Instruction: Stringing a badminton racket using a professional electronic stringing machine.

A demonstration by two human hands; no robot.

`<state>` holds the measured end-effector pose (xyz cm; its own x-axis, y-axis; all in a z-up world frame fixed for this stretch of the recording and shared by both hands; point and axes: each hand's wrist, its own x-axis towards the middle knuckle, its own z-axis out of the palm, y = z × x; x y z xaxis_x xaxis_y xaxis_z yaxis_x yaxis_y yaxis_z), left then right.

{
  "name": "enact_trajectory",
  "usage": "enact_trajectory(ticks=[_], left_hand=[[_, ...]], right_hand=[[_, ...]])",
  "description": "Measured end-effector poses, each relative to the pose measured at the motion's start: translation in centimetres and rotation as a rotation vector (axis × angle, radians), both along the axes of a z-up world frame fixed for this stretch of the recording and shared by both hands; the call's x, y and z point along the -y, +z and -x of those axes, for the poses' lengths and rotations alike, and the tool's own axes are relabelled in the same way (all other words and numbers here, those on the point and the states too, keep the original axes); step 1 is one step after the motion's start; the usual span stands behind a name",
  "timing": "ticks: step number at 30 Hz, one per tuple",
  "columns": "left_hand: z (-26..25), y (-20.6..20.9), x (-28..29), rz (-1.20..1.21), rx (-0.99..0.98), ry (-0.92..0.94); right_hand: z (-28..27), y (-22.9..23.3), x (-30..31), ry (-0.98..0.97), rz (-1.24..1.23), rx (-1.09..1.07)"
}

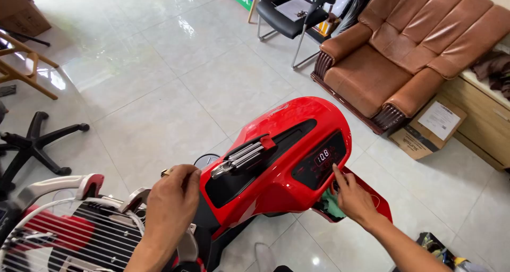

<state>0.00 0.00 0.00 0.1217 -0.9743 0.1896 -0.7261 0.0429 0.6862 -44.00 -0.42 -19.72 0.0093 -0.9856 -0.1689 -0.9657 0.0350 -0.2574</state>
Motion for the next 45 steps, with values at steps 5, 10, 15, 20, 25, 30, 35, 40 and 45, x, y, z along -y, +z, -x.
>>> enact_trajectory(ticks=[5, 10, 15, 20, 25, 30, 35, 40, 45], left_hand=[[0.5, -0.6, -0.1, -0.021, 0.028, 0.031], [0.8, -1.0, -0.2, 0.023, 0.034, 0.034], [0.5, -1.6, -0.2, 0.0, -0.012, 0.084], [0.6, -1.8, -0.2, 0.073, -0.024, 0.044], [0.7, -2.6, -0.1, 0.095, 0.067, 0.056], [0.5, -2.6, -0.1, 0.149, 0.147, 0.047], [0.2, -3.7, 0.0, 0.095, 0.332, -0.077], [-0.1, -4.5, 0.3, 0.11, 0.342, -0.105], [0.0, -4.6, 0.6, 0.084, 0.36, -0.128]], right_hand=[[-1.0, -1.5, -0.4, -0.012, 0.113, -0.013], [-1.8, -2.4, 0.2, -0.024, 0.088, -0.132], [-3.9, -0.1, 0.6, 0.022, 0.054, -0.35], [-3.5, -3.4, 1.1, 0.067, 0.183, -0.408], [-4.7, 0.3, 2.0, -0.066, 0.068, -0.261], [-5.8, 4.2, 3.0, -0.106, 0.074, -0.105], [-9.0, 10.9, 4.3, -0.038, 0.124, 0.13], [-13.6, 15.4, 5.3, 0.21, 0.197, 0.206], [-16.4, 16.4, 6.4, 0.379, 0.309, 0.094]])
